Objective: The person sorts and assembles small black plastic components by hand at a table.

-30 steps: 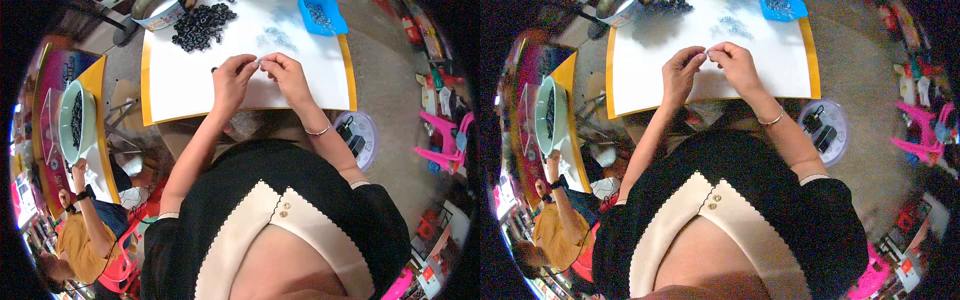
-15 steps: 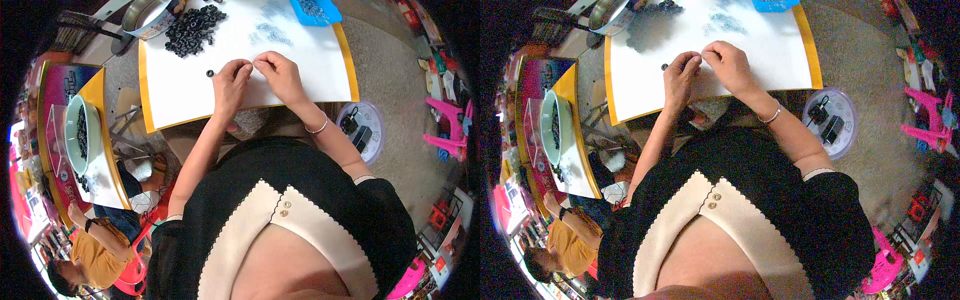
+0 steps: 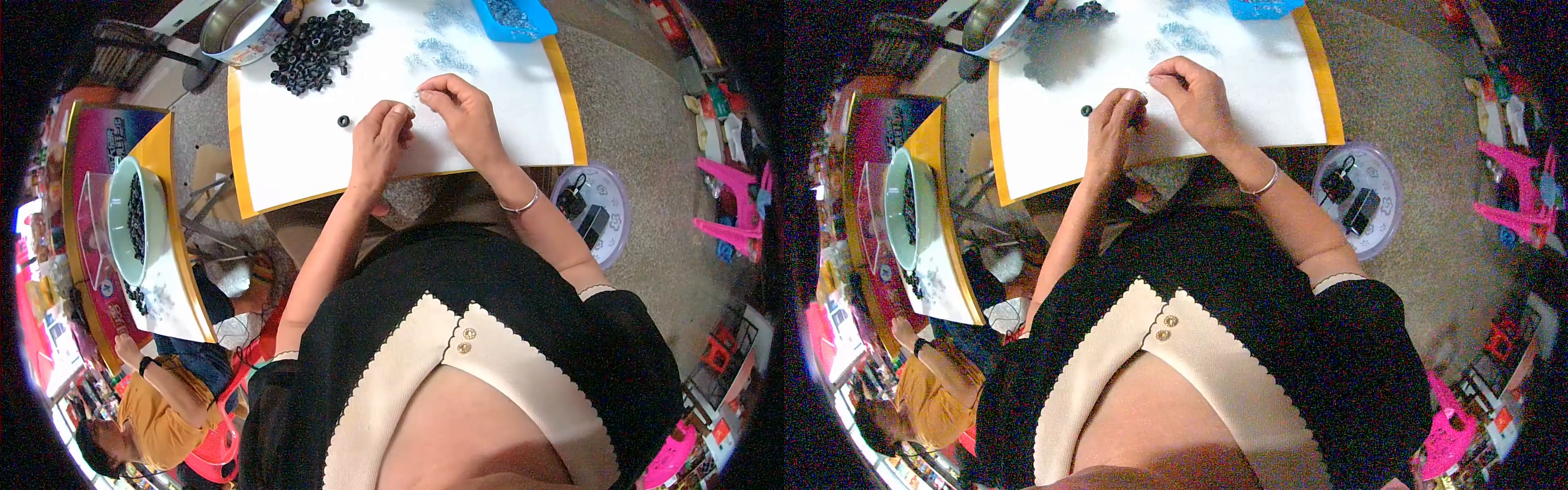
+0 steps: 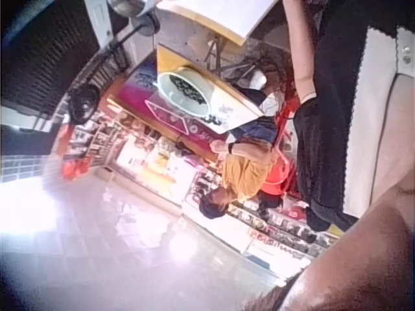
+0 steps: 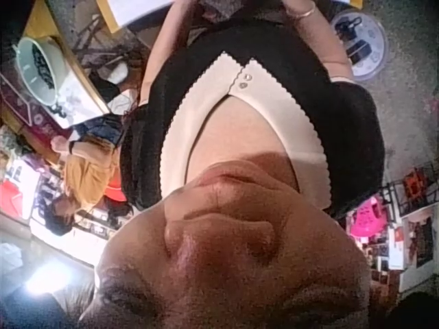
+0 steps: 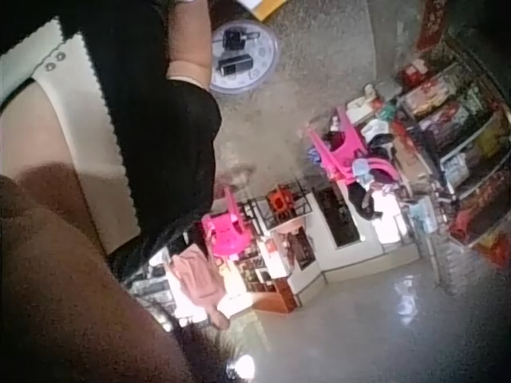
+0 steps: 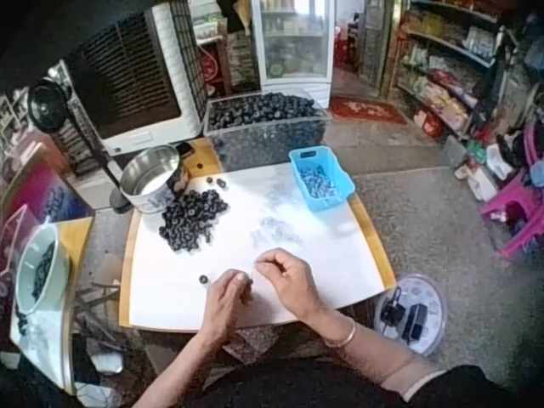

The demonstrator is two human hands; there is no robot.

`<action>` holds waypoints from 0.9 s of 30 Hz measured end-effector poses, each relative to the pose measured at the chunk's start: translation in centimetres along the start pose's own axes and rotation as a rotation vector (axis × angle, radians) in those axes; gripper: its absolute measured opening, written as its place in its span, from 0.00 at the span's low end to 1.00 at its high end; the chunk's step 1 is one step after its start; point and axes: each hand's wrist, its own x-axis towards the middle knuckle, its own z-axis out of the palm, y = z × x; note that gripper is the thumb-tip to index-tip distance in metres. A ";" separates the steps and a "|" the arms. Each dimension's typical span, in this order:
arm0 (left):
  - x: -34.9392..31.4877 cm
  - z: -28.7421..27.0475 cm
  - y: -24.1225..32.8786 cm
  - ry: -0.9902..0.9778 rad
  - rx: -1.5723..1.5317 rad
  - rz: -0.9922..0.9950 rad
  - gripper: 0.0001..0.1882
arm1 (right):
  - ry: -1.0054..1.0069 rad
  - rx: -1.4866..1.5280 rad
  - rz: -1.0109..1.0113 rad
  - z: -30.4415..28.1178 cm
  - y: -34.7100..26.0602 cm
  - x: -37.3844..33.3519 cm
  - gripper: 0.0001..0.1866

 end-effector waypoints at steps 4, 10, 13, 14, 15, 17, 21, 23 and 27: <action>0.1 0.3 0.0 0.063 0.010 -0.013 0.13 | 0.085 -0.702 -0.403 -1.4 1.9 1.5 0.06; 0.2 0.1 -0.2 0.087 0.046 0.004 0.11 | 0.171 -0.865 -0.356 -2.4 2.2 1.2 0.07; 0.2 0.3 0.0 0.078 0.045 -0.003 0.10 | 0.207 -0.831 -0.389 -3.3 1.6 0.8 0.07; 0.0 0.4 0.1 0.075 0.012 -0.008 0.10 | 0.207 -0.832 -0.388 -3.1 1.5 0.4 0.07; 0.0 0.6 0.2 0.071 -0.021 -0.011 0.09 | 0.129 -0.609 -0.239 -2.8 1.1 -0.1 0.07; -0.1 0.7 0.2 0.056 -0.045 -0.009 0.09 | 0.050 -0.383 -0.093 -2.0 0.3 -0.9 0.08; -0.4 0.9 0.1 0.038 -0.042 0.017 0.09 | -0.076 -0.166 0.082 -1.2 -0.5 -1.2 0.10; -0.8 0.7 -0.1 0.053 -0.021 0.018 0.09 | -0.129 -0.160 0.118 -0.9 -0.2 -1.3 0.10; -1.4 -0.3 -0.2 0.087 0.102 0.050 0.09 | -0.176 -0.212 0.202 0.0 -0.8 -1.5 0.09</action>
